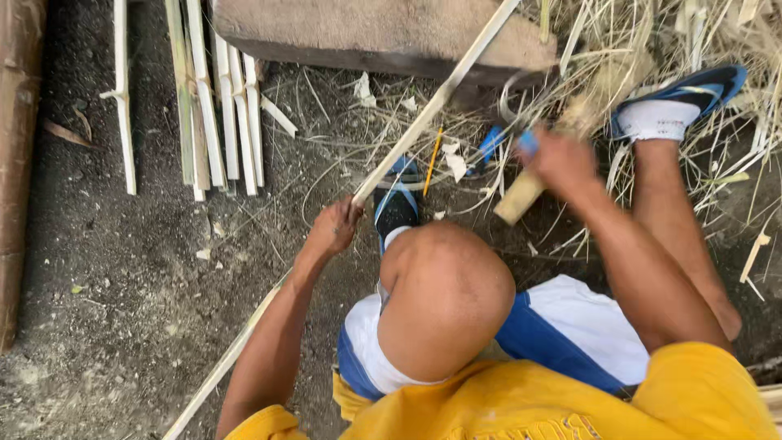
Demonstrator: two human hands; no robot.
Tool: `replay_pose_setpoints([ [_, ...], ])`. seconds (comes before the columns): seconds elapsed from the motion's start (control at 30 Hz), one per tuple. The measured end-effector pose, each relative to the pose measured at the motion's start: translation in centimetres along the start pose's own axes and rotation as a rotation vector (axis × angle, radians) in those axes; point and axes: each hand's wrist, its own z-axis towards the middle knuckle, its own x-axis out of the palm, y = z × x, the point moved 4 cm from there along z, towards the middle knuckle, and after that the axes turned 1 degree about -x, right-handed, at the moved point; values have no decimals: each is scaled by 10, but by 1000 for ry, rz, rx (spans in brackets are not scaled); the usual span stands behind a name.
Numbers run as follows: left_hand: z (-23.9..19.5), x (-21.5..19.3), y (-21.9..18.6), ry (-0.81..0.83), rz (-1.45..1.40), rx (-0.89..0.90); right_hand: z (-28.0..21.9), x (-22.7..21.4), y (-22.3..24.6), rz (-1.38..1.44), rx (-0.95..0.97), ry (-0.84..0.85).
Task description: The person sits on the ground and uses a machete to split long bamboo strips into thinner pieces. They repeatedly position each strip against a wooden block and strike it with the machete to separate the layers, then place the finished pieces aside.
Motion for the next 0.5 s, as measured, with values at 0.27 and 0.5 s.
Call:
replay_pose_setpoints([
  [0.27, -8, -18, -8, -30, -67, -29, 11, -7, -38, -207, 95, 100],
  [0.5, -8, -26, -48, -89, 122, -102, -9, -26, -16, 156, 209, -80],
])
